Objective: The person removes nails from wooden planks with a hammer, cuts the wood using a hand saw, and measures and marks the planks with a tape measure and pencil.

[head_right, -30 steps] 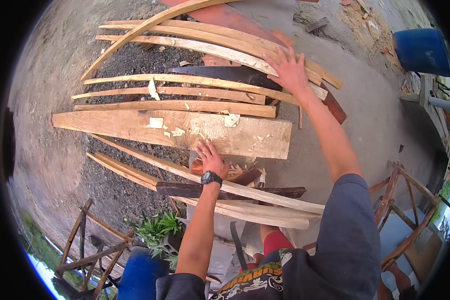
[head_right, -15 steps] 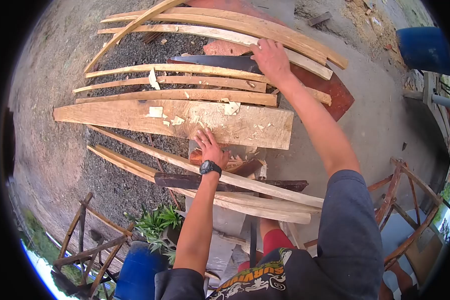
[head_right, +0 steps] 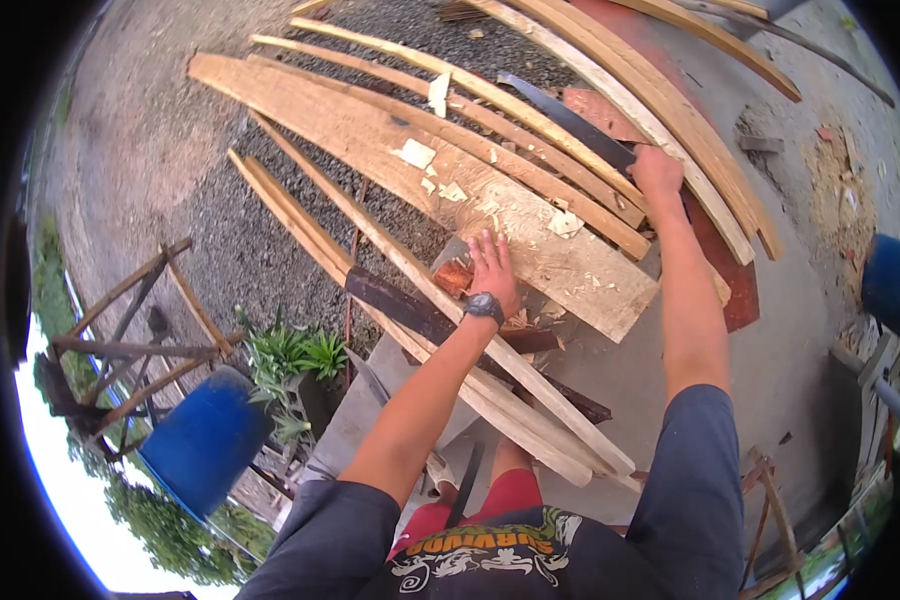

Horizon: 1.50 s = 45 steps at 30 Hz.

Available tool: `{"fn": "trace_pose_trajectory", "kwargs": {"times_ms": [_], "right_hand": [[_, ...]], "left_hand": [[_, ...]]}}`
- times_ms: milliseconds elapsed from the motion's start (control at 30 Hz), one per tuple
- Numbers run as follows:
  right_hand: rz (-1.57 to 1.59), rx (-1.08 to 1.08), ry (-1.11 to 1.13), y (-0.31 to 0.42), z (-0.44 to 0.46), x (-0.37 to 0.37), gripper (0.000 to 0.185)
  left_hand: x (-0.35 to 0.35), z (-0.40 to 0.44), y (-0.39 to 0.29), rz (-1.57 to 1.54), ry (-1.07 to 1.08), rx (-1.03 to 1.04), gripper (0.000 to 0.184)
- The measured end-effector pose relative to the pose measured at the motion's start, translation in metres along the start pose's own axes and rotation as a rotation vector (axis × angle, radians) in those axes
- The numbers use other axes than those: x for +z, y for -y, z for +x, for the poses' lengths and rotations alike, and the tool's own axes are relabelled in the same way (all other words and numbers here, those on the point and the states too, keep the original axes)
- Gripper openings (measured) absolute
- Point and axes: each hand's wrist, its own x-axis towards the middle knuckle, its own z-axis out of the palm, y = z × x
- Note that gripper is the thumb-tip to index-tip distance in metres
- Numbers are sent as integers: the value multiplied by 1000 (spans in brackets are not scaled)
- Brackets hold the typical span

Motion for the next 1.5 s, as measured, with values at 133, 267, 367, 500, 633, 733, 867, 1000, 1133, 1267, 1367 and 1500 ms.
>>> {"fn": "trace_pose_trajectory", "kwargs": {"times_ms": [133,267,367,500,633,733,867,1000,1133,1267,1367,1500], "right_hand": [[83,29,-31,-4,-1,-1,33],[210,-74,-89,-26,24,7,34],[334,-129,-209,-32,31,-3,34],[615,-285,-377,-15,35,-51,39],[692,-251,-462,57,-53,-132,41],[661,-432,-497,90,-132,-149,38],[673,-665,-273,152,-259,-140,31],[502,-857,-42,208,-383,-132,22],[354,-956,-9,253,-495,-123,22],[272,-984,126,296,-598,-121,19],[241,-1019,176,350,-686,-117,18],[67,-1211,154,441,-820,-111,18]], "left_hand": [[20,7,1,-26,-50,-70,104],[17,6,6,-139,-41,-75,121],[30,12,5,-144,-64,-70,124],[-25,-2,11,-180,166,-40,122],[-9,2,28,-556,75,52,103],[-24,-126,32,-837,-394,177,74],[17,-298,56,-1029,-313,132,60],[77,-440,116,-924,-71,-148,50],[118,-554,171,-922,-138,-305,54],[128,-639,223,-1005,-261,-320,67],[144,-697,264,-1086,-281,-235,73],[184,-779,302,-1425,-422,-189,86]]}}
